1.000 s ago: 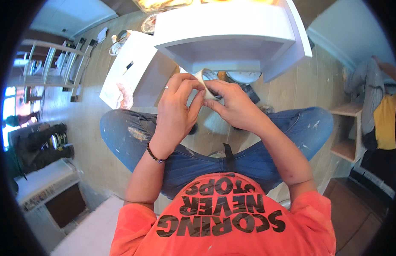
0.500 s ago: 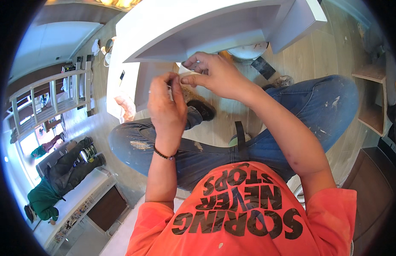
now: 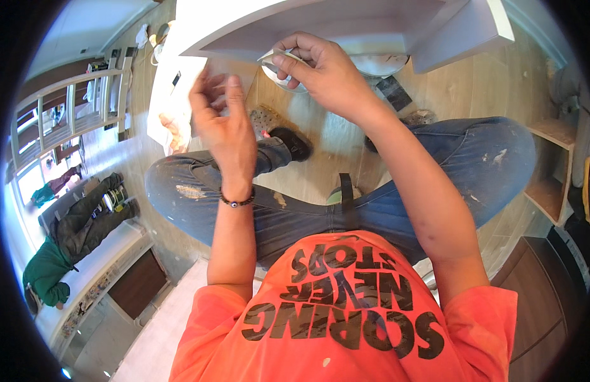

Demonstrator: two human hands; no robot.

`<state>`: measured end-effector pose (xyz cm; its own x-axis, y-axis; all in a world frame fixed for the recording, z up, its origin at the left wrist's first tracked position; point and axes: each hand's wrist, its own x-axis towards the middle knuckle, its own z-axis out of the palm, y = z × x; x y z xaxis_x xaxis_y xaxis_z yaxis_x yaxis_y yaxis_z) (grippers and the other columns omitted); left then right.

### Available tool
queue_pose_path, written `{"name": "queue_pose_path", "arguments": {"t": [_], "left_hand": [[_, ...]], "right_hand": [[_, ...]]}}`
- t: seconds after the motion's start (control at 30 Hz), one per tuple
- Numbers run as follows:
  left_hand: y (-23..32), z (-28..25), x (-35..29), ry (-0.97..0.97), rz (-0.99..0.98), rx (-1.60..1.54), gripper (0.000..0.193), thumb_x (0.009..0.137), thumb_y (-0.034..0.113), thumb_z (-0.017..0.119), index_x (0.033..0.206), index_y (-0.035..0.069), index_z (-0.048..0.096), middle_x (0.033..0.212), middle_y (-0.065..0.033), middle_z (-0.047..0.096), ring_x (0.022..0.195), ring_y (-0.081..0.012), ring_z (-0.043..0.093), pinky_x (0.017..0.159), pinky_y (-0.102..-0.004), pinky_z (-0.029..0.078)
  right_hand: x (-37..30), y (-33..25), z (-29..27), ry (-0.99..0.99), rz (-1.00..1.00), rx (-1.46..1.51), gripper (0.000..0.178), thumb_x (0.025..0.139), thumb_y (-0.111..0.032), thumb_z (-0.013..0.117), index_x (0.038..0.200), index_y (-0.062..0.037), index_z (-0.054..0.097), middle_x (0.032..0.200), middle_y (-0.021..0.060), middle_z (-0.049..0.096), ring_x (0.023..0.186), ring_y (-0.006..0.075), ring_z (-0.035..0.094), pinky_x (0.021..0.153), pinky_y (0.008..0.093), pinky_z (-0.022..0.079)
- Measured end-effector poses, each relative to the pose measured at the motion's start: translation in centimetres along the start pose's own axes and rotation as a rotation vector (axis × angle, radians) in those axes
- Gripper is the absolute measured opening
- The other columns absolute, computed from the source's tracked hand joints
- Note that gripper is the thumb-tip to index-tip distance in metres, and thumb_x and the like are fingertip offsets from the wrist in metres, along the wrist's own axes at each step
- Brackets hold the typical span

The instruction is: The person sits on the floor and applies masking tape to the edges of a white cabinet. They repeatedly tear off pieces of tape and press them onto the cabinet's interior and exterior edges.

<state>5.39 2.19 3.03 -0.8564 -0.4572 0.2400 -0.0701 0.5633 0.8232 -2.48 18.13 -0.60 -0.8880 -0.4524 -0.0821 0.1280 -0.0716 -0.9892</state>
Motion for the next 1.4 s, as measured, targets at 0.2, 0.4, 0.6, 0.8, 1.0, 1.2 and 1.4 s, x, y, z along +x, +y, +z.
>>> {"name": "queue_pose_path", "arguments": {"t": [0.2,0.4,0.6,0.8,1.0,1.2,1.4], "left_hand": [[5.5,-0.9,6.4,0.080,0.762,0.469,0.057,0.092,0.030,0.081,0.135,-0.001,0.060,0.122,-0.0145,0.064,0.108,-0.0261,0.061,0.094,-0.0391,0.049],[14.3,4.5,8.1,-0.446,0.879,0.490,0.087,0.083,0.025,0.085,0.155,0.013,0.039,0.154,-0.0192,0.042,0.142,-0.0393,0.042,0.119,-0.0511,0.033],[18.1,11.4,8.1,-0.331,1.460,0.419,0.082,0.083,0.022,0.082,0.153,0.006,0.044,0.151,-0.0209,0.046,0.136,-0.0374,0.050,0.118,-0.0522,0.036],[21.2,13.1,8.4,-0.805,1.574,0.615,0.056,0.083,0.018,0.079,0.134,0.005,0.061,0.124,-0.0106,0.063,0.122,-0.0272,0.060,0.112,-0.0455,0.041],[20.7,11.6,9.3,-0.838,1.489,0.470,0.048,0.082,0.017,0.080,0.125,0.005,0.064,0.121,-0.0111,0.064,0.119,-0.0287,0.061,0.107,-0.0420,0.044],[20.8,11.8,10.6,-0.887,1.465,0.587,0.057,0.086,0.017,0.078,0.137,0.003,0.057,0.134,-0.0134,0.060,0.129,-0.0299,0.056,0.109,-0.0403,0.044],[20.3,11.6,11.8,-0.753,1.217,0.186,0.056,0.089,0.031,0.083,0.137,0.010,0.064,0.135,-0.0121,0.065,0.123,-0.0314,0.061,0.105,-0.0443,0.048]], "right_hand": [[-0.1,0.8,-0.5,0.092,0.035,-0.005,0.032,0.100,-0.025,0.069,0.119,0.0011,0.066,0.098,0.0092,0.072,0.074,0.0126,0.066,0.070,0.0299,0.055],[-0.7,-0.5,-1.3,0.133,0.172,-0.102,0.031,0.099,-0.021,0.068,0.118,0.0032,0.065,0.096,0.0080,0.071,0.070,0.0141,0.066,0.063,0.0284,0.052],[-0.7,3.7,-1.9,0.187,0.228,0.170,0.054,0.097,-0.026,0.073,0.136,0.0069,0.055,0.100,0.0152,0.072,0.068,0.0190,0.071,0.059,0.0332,0.057],[-0.8,5.6,-2.3,0.262,0.374,0.271,0.050,0.097,-0.024,0.073,0.133,0.0058,0.056,0.098,0.0139,0.071,0.068,0.0197,0.070,0.056,0.0351,0.058],[-2.2,7.5,-4.1,0.305,0.558,0.471,0.026,0.100,-0.024,0.069,0.108,0.0002,0.062,0.092,0.0088,0.065,0.074,0.0220,0.067,0.062,0.0363,0.059],[-4.1,16.5,-9.8,0.628,0.957,0.545,0.018,0.096,-0.014,0.064,0.112,-0.0066,0.065,0.097,0.0149,0.065,0.079,0.0312,0.069,0.062,0.0432,0.059],[-2.4,19.6,-14.2,1.171,0.877,0.598,0.026,0.093,-0.010,0.058,0.115,0.0005,0.067,0.109,0.0190,0.067,0.078,0.0311,0.069,0.060,0.0436,0.055]]}}
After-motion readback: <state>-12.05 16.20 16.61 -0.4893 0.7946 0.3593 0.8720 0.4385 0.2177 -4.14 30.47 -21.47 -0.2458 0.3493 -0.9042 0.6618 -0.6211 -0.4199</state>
